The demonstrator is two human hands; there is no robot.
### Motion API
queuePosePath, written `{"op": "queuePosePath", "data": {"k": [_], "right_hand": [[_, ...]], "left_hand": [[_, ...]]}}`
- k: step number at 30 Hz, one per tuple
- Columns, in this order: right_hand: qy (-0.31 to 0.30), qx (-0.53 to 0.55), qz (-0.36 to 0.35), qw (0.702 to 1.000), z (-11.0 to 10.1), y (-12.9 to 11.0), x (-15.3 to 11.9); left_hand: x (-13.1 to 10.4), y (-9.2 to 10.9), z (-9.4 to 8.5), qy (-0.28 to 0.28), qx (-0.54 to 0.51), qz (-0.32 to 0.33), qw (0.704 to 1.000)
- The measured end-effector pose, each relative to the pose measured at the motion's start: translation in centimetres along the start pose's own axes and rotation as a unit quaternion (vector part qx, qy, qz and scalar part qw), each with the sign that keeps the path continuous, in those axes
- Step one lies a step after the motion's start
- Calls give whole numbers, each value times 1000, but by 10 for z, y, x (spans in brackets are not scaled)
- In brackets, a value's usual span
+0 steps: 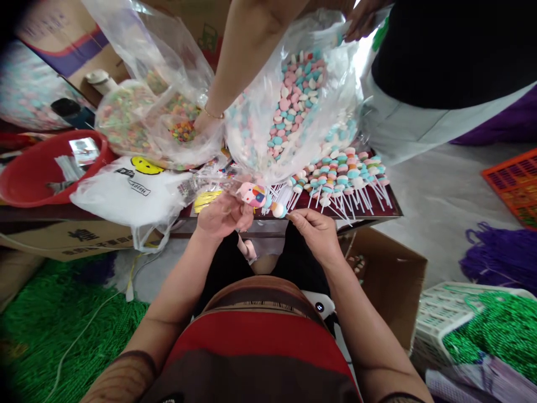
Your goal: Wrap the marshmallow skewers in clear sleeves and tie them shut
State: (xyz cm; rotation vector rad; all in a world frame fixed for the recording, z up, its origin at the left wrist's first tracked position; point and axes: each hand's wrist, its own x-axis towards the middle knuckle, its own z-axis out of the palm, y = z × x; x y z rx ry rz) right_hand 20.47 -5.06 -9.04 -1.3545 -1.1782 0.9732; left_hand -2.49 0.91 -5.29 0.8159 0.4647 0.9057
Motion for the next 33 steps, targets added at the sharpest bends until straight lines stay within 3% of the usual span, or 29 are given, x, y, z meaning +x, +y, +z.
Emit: {"op": "queuePosePath", "data": {"k": [6,11,15,19,21,24,28,30,33], "right_hand": [[-10,13,-16,1000,11,-1,-10],[15,103,32,994,43,9,-19],[16,171,43,984,57,16,-20],[-1,115,53,992,56,16,-21],[2,89,49,995,57,13,-23],[18,68,34,997,62,6,-26],[12,83,30,996,68,0,-25],[11,102,41,994,68,1,-24],[13,95,41,995,67,4,-25]], "left_hand": [[8,-6,25,104,61,67,990],[1,-17,26,136,137,69,979],[-6,-2,18,135,164,116,970],[2,13,27,142,79,170,972],[8,7,37,164,50,170,970],[12,-20,48,185,37,167,968],[6,-47,44,173,29,119,977],[2,-40,38,150,27,103,983],[2,-14,30,135,10,142,981]]}}
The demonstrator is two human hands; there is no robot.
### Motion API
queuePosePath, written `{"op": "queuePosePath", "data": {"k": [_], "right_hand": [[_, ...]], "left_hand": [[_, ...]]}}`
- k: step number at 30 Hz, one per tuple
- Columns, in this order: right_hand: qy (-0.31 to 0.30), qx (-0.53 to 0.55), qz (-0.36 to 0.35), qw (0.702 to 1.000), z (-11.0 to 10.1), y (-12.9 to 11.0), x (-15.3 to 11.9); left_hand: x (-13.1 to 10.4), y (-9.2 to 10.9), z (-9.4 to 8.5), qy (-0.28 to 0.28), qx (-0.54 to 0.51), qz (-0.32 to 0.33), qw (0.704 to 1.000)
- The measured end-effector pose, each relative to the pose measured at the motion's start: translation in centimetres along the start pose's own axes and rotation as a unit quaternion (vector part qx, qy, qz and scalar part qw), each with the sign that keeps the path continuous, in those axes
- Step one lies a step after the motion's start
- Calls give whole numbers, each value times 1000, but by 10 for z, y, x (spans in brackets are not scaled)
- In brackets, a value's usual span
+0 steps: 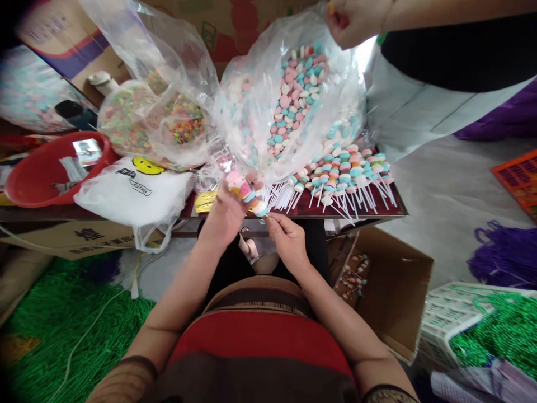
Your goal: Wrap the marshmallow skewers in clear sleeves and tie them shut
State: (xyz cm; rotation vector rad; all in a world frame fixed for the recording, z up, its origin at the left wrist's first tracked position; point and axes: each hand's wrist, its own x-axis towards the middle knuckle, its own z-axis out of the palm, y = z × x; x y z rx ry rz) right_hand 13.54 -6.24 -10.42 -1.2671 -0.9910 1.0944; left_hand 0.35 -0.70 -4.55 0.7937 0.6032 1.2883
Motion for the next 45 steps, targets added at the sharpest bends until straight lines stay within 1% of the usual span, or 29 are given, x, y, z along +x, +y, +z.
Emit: {"op": "queuePosePath", "data": {"k": [2,4,6,7,9,11,13,16,17,19,21,23,25,27,28,30,32,33,35,39,42,44,45], "right_hand": [[-6,-26,-20,999,-1,0,-1],[-3,-63,-57,996,-2,-2,-2],[17,-106,-114,988,-3,-3,0],[29,-129,-148,980,-3,-4,1],[42,-173,-207,962,-5,-3,3],[43,-203,-240,948,-5,0,5],[37,-212,-243,946,-3,2,5],[13,-165,-210,964,1,2,5],[-1,-139,-191,972,2,1,5],[-33,-88,-152,984,2,-1,5],[-66,-56,-121,989,0,-3,4],[-95,-57,-105,988,-3,-2,4],[-105,-97,-123,982,-6,-1,3],[-79,-165,-171,968,-7,0,4],[-56,-199,-197,958,-8,0,5],[-12,-249,-235,940,-8,0,6],[7,-259,-248,934,-8,0,6],[9,-252,-243,937,-8,-1,6],[-2,-219,-205,954,-7,-3,4],[-46,-114,-74,990,-4,-7,2],[-103,-35,21,994,0,-12,1],[-137,1,55,989,1,-15,1],[-148,8,56,987,0,-16,0]], "left_hand": [[6,13,1,35,-7,34,999],[9,17,5,78,-1,53,996],[9,11,11,108,8,51,993],[7,6,14,113,11,44,993],[4,-5,18,114,10,31,993],[0,-17,20,104,11,25,994],[-3,-26,18,86,17,22,996],[-7,-29,11,53,24,-9,998],[-8,-27,8,39,24,-20,999],[-7,-14,2,4,23,-27,999],[-3,3,0,-23,20,-4,1000],[2,19,0,-10,22,43,999],[7,27,1,34,33,81,996],[9,25,3,71,37,96,992],[9,22,4,79,34,98,992],[8,14,5,84,26,96,991],[7,9,4,89,28,90,992],[6,7,4,91,31,86,992],[5,7,2,88,37,82,992],[1,10,0,58,37,80,994],[-2,11,-1,46,38,65,996],[-3,13,-1,44,42,57,997],[-2,14,-2,47,43,54,996]]}}
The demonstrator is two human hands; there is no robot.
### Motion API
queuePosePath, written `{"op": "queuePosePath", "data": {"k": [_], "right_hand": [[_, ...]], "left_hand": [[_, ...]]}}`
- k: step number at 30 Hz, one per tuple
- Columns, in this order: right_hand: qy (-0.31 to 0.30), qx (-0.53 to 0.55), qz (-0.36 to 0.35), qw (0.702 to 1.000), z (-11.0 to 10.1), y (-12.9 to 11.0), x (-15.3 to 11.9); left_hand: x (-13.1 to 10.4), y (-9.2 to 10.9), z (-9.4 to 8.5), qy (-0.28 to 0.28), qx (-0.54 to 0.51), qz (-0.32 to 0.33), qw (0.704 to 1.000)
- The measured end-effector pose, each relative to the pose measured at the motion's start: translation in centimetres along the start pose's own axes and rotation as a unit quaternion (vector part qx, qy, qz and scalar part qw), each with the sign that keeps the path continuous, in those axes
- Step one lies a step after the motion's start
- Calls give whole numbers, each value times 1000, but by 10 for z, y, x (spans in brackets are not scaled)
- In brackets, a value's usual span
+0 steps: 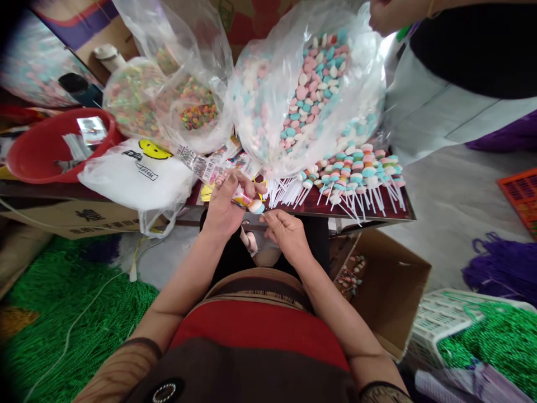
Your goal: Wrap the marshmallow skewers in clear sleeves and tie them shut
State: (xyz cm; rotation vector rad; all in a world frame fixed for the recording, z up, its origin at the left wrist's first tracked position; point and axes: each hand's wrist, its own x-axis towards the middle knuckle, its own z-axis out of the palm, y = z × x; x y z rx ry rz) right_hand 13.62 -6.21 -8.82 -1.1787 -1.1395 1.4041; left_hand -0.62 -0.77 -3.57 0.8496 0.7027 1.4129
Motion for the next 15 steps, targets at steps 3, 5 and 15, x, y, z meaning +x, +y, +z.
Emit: {"op": "queuePosePath", "data": {"k": [3,5,15], "right_hand": [[13,-54,-54,997,-2,0,-3],[69,-130,-109,983,-2,3,-6],[45,-11,-50,998,9,9,-8]], "left_hand": [[4,2,-1,13,-7,3,1000],[6,2,0,12,-10,4,1000],[-13,-23,-7,-91,8,-78,993]]}}
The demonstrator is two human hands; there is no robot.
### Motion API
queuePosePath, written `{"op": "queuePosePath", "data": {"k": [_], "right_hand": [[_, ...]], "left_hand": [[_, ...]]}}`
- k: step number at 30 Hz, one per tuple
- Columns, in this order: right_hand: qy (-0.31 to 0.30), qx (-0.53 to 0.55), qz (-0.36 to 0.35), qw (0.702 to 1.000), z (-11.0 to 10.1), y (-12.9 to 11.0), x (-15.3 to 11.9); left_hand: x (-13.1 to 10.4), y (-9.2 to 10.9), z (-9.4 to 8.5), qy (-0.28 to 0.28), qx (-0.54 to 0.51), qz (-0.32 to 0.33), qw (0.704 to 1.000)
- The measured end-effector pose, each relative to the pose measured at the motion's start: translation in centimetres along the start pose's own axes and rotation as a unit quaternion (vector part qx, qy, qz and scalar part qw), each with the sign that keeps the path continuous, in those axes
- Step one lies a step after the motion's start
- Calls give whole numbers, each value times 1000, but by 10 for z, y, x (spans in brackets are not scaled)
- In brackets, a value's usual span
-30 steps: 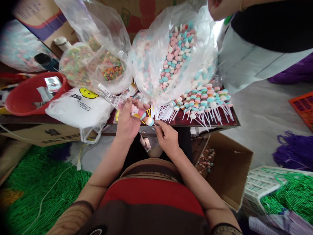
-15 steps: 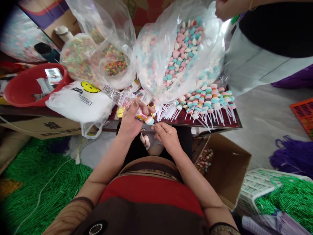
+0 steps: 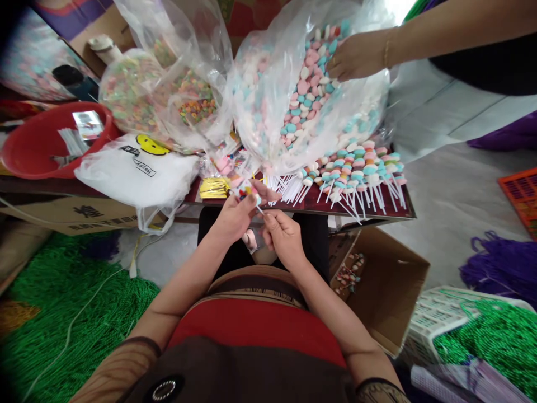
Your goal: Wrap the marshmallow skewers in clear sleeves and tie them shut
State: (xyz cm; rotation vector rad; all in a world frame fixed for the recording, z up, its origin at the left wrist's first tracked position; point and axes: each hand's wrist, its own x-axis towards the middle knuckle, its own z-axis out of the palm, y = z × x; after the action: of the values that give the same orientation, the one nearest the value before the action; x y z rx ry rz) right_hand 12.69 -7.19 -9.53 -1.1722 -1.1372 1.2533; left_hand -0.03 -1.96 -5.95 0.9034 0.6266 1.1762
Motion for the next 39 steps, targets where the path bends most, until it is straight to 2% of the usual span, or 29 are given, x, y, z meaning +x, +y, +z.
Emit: {"op": "queuePosePath", "data": {"k": [3,6,9,13,18,20,26,30,32,34,37,39], "right_hand": [[-16,42,6,999,-3,2,2],[-21,31,7,999,-2,3,3],[-10,12,5,1000,3,2,4],[4,9,-8,1000,7,-2,5],[-35,-53,-19,998,1,-7,3],[-31,-61,-20,997,2,-7,1],[-33,18,11,999,8,-3,1],[3,14,-8,1000,5,-1,4],[12,-1,-19,1000,2,0,4],[27,-22,-36,999,1,2,4],[50,-64,-55,995,0,5,2],[53,-99,-63,992,0,7,2]], "left_hand": [[3,16,-8,7,-23,24,999],[8,29,-7,79,-35,52,995],[7,21,2,113,-14,56,992],[2,5,8,92,-19,62,994],[7,11,2,142,-16,66,988],[6,10,3,130,-7,56,990],[-10,-10,2,52,21,-19,998],[-11,-13,-10,70,76,8,995],[-8,-11,-15,101,84,43,990],[-3,-4,-16,106,56,67,990],[5,10,-12,91,-11,66,994],[10,17,-7,100,-35,55,993]]}}
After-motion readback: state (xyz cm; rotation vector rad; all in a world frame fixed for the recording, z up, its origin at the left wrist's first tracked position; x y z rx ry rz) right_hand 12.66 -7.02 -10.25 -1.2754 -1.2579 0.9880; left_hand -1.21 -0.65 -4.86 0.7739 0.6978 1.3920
